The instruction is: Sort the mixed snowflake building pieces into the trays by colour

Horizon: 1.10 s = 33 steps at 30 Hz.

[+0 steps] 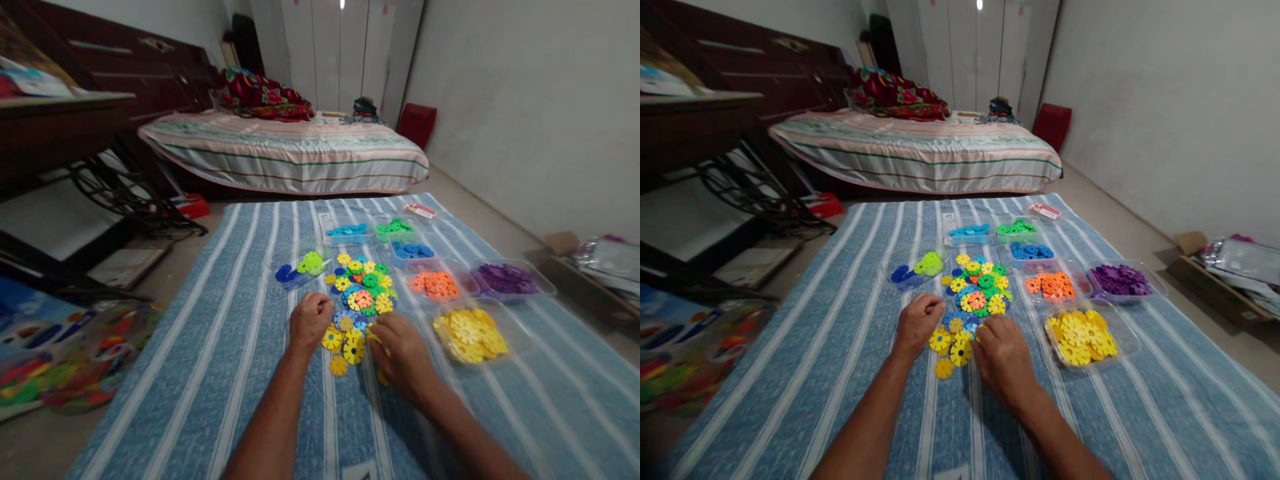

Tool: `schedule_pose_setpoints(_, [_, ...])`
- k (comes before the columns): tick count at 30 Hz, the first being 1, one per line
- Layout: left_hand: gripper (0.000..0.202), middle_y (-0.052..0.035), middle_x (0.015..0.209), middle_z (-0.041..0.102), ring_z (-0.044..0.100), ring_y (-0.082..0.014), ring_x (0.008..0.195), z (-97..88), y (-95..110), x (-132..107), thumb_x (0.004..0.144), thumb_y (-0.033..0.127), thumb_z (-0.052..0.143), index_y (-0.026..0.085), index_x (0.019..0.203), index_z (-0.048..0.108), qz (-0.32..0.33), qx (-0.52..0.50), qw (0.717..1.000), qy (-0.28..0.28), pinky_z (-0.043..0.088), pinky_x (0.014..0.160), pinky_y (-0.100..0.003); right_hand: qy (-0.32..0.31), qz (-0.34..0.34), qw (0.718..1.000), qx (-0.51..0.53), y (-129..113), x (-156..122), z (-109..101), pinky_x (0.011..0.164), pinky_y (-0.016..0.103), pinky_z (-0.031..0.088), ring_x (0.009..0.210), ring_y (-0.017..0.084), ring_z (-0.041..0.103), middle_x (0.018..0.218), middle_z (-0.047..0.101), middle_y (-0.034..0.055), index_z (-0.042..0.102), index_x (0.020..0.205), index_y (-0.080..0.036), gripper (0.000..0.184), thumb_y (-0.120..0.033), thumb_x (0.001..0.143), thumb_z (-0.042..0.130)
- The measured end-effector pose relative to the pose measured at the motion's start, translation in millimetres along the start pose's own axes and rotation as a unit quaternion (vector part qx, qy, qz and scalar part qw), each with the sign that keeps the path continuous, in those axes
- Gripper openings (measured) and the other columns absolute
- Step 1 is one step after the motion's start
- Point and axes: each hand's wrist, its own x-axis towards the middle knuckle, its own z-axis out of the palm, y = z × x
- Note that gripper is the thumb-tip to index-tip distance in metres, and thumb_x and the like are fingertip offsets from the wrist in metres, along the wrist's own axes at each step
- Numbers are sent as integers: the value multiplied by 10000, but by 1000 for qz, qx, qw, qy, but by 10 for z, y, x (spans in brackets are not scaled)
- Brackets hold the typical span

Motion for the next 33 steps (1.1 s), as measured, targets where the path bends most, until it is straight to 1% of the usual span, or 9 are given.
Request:
schedule_pose_setpoints(4, [135, 4, 772, 598, 582, -107, 651, -7, 3, -5, 809, 264, 543, 195, 711, 605, -2, -7, 1000, -8, 451, 649, -228, -53, 30, 998, -31, -143, 187, 303, 852, 382, 435, 1008, 259, 519, 951, 624, 95, 638, 834, -199, 83, -277, 833, 610])
schedule_pose_setpoints(7, [142, 2, 776, 598, 581, -108, 663, -11, 11, -9, 817, 261, 535, 194, 709, 601, -4, -7, 1000, -10, 452, 661, -228, -69, 43, 994, -70, -195, 248, 430, 867, 392, 412, 1029, 271, 497, 955, 617, 100, 637, 836, -188, 104, -290, 823, 622])
schedule_pose_setpoints(14, [145, 1, 769, 600, 584, -111, 668, -17, 24, -12, 817, 255, 529, 195, 707, 600, -10, -10, 1000, -7, 458, 667, -226, -1, -2, 999, -44, -185, 172, 432, 855, 377, 399, 952, 233, 513, 855, 616, 83, 627, 749, -190, 187, -149, 879, 499])
schedule_pose_setpoints(17, [146, 1, 770, 602, 588, -111, 669, -18, 26, -13, 815, 256, 530, 197, 699, 597, -4, -14, 1000, -7, 459, 661, -224, 40, -25, 999, -18, -103, 116, 291, 840, 375, 414, 897, 212, 539, 840, 628, 73, 616, 733, -192, 216, -110, 878, 479])
schedule_pose_setpoints(20, [136, 8, 771, 607, 590, -105, 654, -15, 19, -13, 806, 257, 542, 199, 695, 596, -3, -16, 1000, -6, 461, 653, -220, 81, -25, 996, -38, 64, 46, 34, 853, 381, 426, 888, 198, 563, 874, 649, 66, 620, 775, -201, 192, -124, 889, 486])
schedule_pose_setpoints(25, [116, -6, 836, 628, 614, -114, 669, -21, 16, -20, 793, 293, 578, 193, 755, 622, -5, -3, 1000, -28, 477, 656, -237, 145, -7, 978, -151, 529, -156, -530, 828, 377, 456, 837, 197, 599, 850, 674, 69, 622, 798, -188, 104, -172, 870, 549])
schedule_pose_setpoints(28, [140, -23, 900, 640, 633, -131, 723, -39, 40, -38, 775, 326, 623, 191, 808, 634, 27, -11, 997, -64, 499, 682, -250, 164, 24, 959, -231, 786, -308, -790, 806, 381, 468, 795, 209, 611, 823, 689, 82, 633, 781, -175, 116, -217, 867, 567])
schedule_pose_setpoints(30, [141, -35, 944, 648, 642, -154, 823, -50, 59, -54, 752, 324, 660, 194, 803, 641, 67, -14, 994, -81, 509, 754, -265, 167, 37, 951, -257, 875, -386, -874, 789, 383, 474, 777, 215, 618, 810, 694, 88, 637, 787, -168, 140, -245, 875, 559])
schedule_pose_setpoints(33, [156, -52, 1026, 650, 629, -195, 978, -60, 73, -76, 711, 320, 709, 205, 806, 662, 104, -3, 989, -102, 501, 864, -306, 166, 30, 957, -235, 835, -427, -845, 775, 384, 485, 786, 222, 623, 815, 693, 94, 636, 812, -166, 136, -256, 878, 559])
